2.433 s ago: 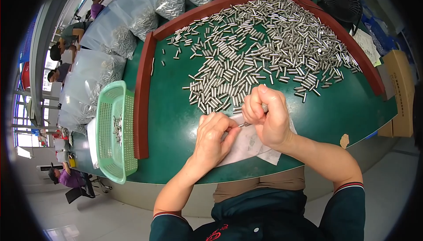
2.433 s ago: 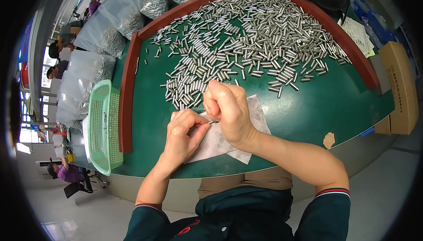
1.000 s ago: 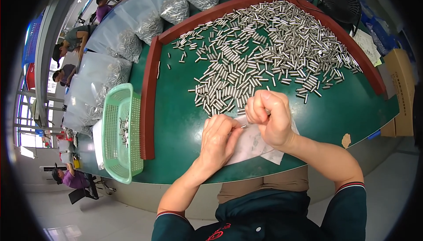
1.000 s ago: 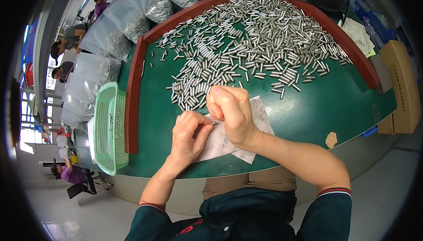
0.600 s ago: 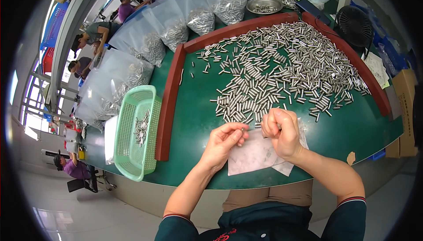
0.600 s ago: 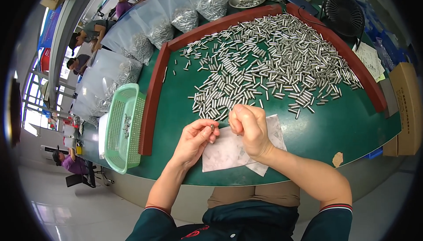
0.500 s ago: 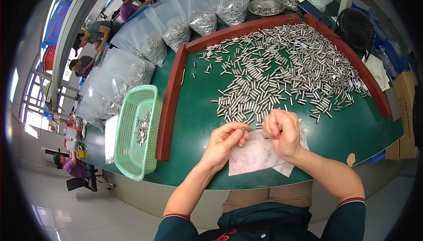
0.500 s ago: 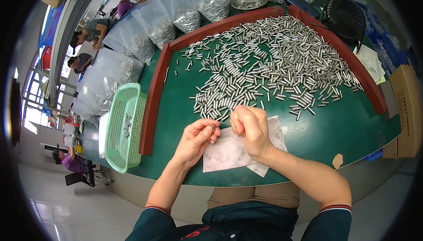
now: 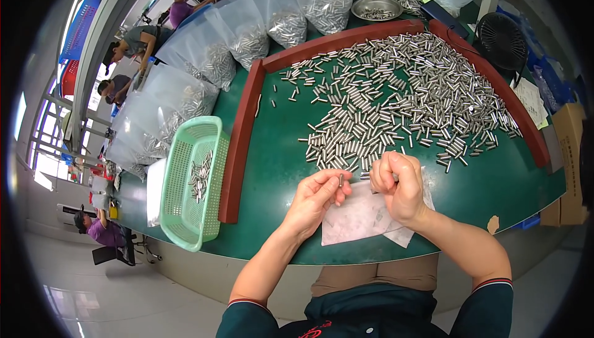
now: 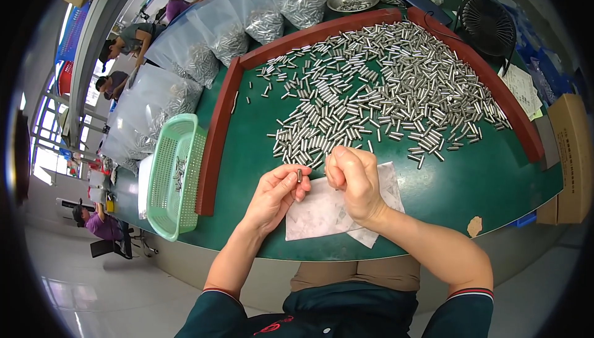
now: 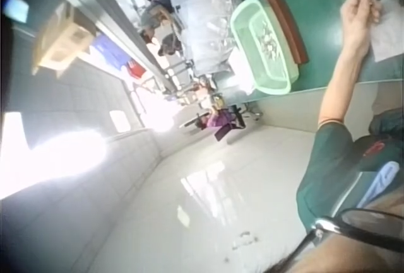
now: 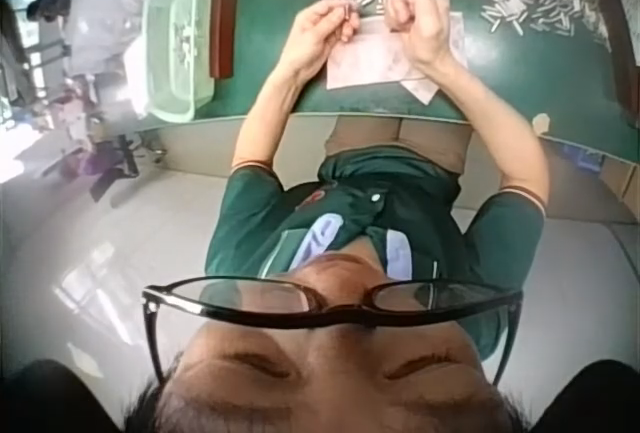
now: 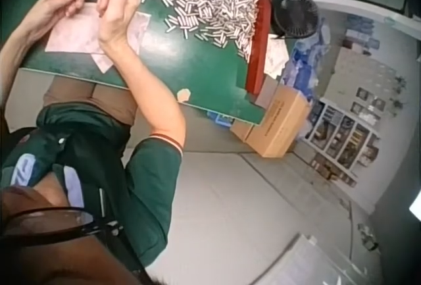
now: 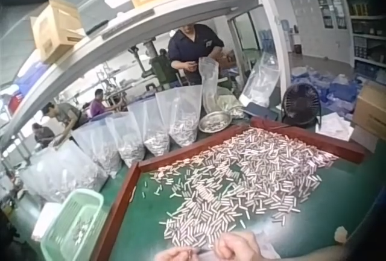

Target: Assembling small metal hardware components at a workbench.

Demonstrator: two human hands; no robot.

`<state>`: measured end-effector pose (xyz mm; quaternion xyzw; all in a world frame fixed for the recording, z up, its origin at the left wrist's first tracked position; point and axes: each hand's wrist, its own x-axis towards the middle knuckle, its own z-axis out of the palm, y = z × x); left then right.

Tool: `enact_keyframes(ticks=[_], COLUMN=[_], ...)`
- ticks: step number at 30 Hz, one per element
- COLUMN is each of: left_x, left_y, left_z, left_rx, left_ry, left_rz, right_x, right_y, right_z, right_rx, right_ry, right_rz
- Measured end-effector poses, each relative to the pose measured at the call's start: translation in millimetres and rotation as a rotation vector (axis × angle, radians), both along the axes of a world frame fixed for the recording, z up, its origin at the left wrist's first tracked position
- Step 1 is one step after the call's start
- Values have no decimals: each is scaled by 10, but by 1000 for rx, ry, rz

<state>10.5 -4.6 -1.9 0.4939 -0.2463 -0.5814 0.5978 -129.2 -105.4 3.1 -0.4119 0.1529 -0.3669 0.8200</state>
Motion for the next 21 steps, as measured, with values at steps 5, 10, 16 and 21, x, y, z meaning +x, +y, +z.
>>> enact_keyframes(ticks=[5,10,16,21], left_x=[0,11,82,280], left_y=[1,0,9,51], left_z=[33,42,63,58], left_rx=[30,63,-9,-1], left_ry=[27,33,150,-242], left_rz=[20,17,70,149], right_x=[-3,1,2,7], right_y=[13,9,-4,-7], right_z=[-14,-28,-25,-22], right_rx=[-25,-23,-22,-35], right_ry=[-15,-17,-11,-9], right_rz=[-5,3,7,0])
